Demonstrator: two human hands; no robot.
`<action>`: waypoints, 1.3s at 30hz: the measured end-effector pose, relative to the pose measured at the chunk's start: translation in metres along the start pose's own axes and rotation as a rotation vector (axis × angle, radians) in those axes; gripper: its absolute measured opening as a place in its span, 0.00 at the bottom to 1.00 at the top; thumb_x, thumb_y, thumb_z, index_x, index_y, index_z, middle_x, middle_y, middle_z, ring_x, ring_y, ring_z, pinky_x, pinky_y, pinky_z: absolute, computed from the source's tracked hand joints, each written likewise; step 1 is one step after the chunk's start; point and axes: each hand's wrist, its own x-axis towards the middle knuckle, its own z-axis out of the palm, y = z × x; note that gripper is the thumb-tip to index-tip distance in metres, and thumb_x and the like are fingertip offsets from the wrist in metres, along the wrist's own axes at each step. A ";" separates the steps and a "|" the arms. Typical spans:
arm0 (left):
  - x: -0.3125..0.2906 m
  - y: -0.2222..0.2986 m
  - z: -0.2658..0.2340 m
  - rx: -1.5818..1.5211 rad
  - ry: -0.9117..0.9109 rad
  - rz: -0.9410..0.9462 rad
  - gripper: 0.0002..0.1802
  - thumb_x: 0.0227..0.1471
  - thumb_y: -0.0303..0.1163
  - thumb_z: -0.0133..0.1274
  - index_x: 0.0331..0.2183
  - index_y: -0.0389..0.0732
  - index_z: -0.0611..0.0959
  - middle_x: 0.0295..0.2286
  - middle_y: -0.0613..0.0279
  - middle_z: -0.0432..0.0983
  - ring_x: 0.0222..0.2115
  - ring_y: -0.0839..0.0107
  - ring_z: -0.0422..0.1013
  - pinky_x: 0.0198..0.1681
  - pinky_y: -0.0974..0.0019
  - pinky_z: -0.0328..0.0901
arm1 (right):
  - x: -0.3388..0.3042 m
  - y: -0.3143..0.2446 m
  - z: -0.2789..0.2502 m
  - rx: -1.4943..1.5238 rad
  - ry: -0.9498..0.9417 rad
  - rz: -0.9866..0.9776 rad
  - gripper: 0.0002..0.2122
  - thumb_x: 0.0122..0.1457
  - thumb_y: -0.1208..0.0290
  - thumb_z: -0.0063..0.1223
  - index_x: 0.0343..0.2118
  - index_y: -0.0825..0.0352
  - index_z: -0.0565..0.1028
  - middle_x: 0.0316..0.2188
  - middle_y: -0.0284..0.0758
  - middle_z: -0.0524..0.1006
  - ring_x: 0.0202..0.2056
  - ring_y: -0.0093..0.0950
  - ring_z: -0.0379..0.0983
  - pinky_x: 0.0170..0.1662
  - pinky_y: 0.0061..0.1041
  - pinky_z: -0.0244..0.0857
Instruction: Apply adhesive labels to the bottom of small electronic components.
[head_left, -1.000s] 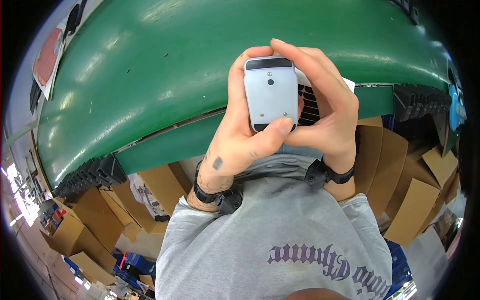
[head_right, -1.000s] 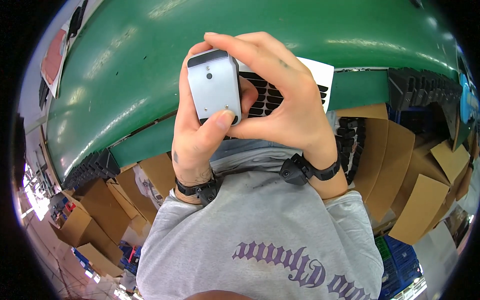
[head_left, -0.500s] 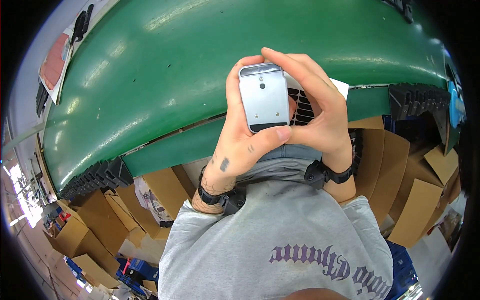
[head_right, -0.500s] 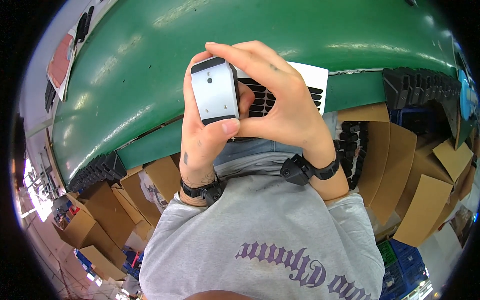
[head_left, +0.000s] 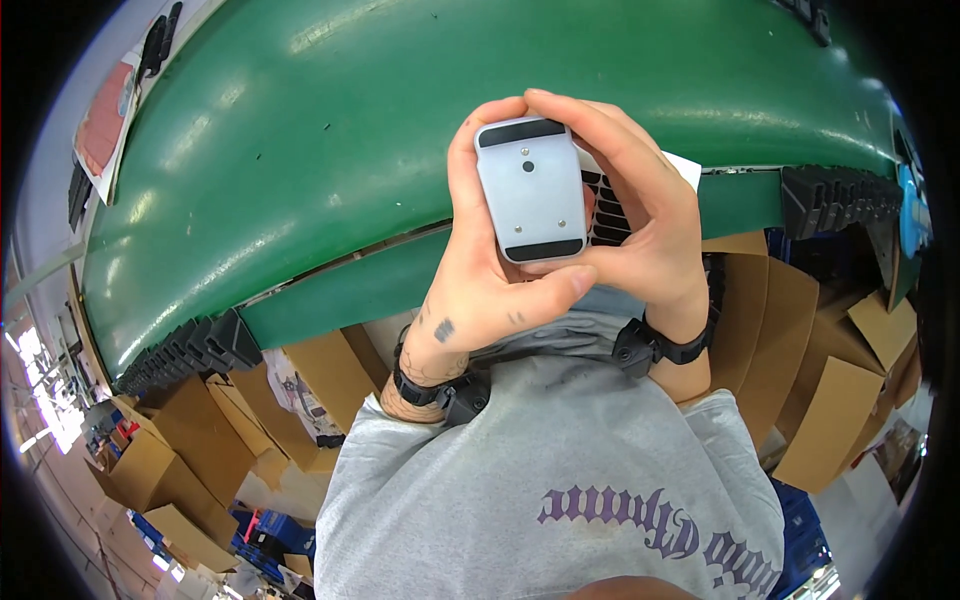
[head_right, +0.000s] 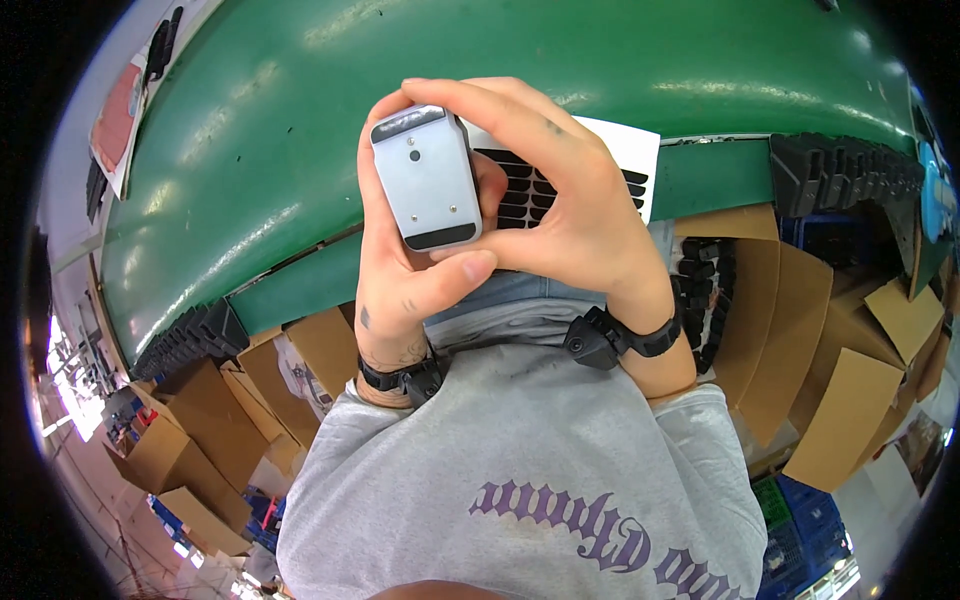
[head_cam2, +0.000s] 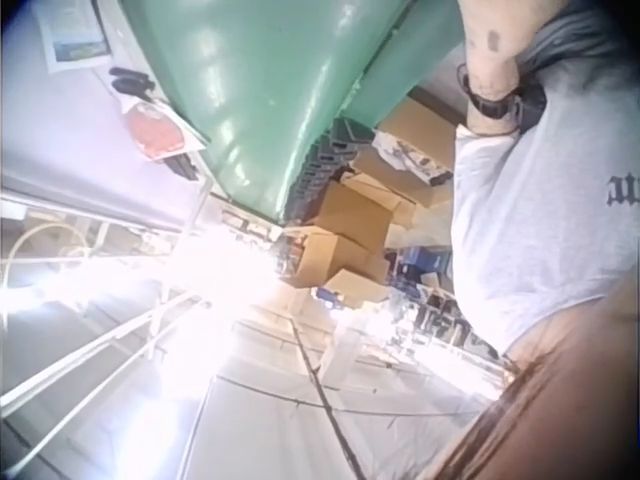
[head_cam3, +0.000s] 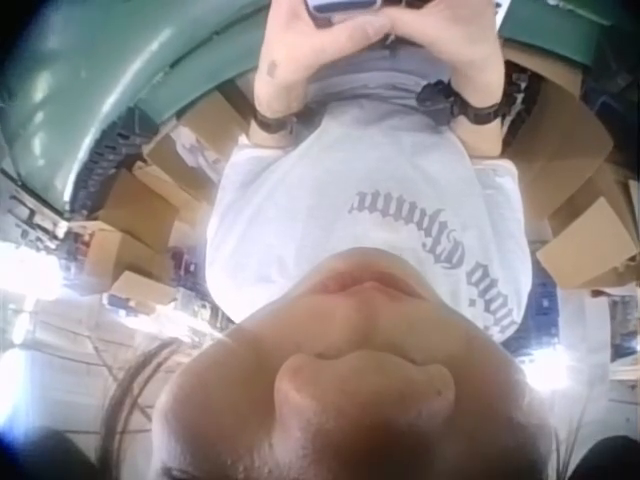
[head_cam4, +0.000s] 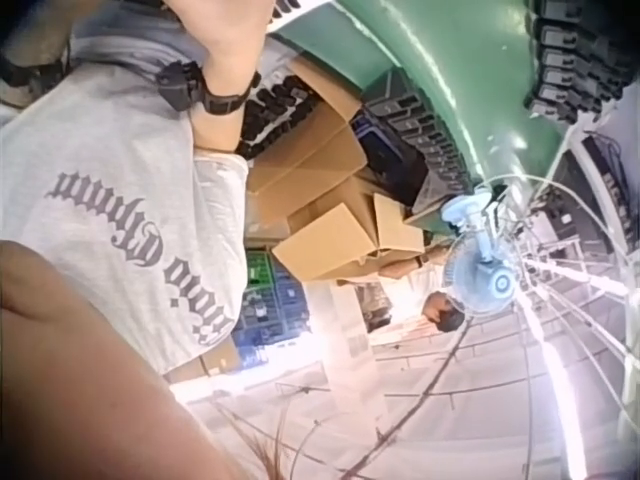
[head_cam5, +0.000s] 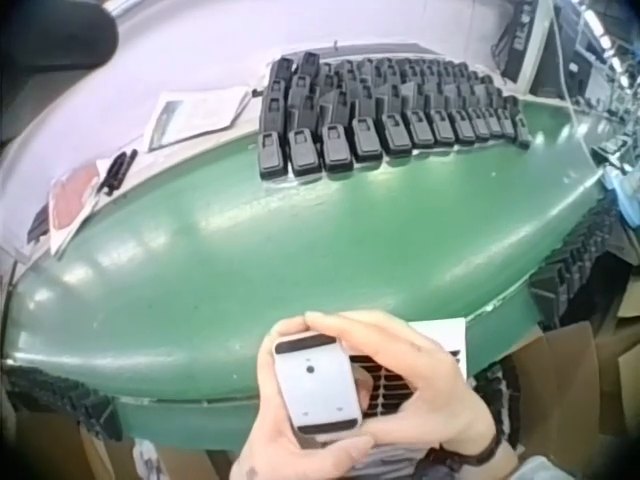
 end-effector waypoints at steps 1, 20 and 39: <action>-0.001 0.002 -0.004 -0.006 -0.072 -0.026 0.53 0.36 0.26 0.60 0.59 0.48 0.46 0.40 0.56 0.64 0.39 0.69 0.66 0.39 0.66 0.65 | 0.000 0.000 0.001 0.027 0.018 0.015 0.34 0.33 0.73 0.65 0.51 0.63 0.71 0.46 0.36 0.73 0.47 0.33 0.71 0.49 0.28 0.64; -0.008 -0.001 0.005 0.009 0.053 0.058 0.53 0.36 0.24 0.61 0.59 0.46 0.47 0.41 0.52 0.65 0.39 0.66 0.65 0.41 0.63 0.64 | -0.006 -0.002 -0.006 0.066 -0.160 0.056 0.34 0.41 0.69 0.68 0.53 0.73 0.64 0.52 0.43 0.67 0.55 0.35 0.63 0.57 0.33 0.57; 0.000 -0.002 -0.004 0.036 -0.062 0.050 0.42 0.52 0.38 0.51 0.59 0.46 0.44 0.45 0.52 0.62 0.43 0.65 0.64 0.46 0.62 0.63 | 0.003 -0.009 -0.008 0.223 -0.118 0.110 0.35 0.38 0.77 0.68 0.53 0.67 0.64 0.51 0.35 0.67 0.53 0.29 0.65 0.56 0.29 0.59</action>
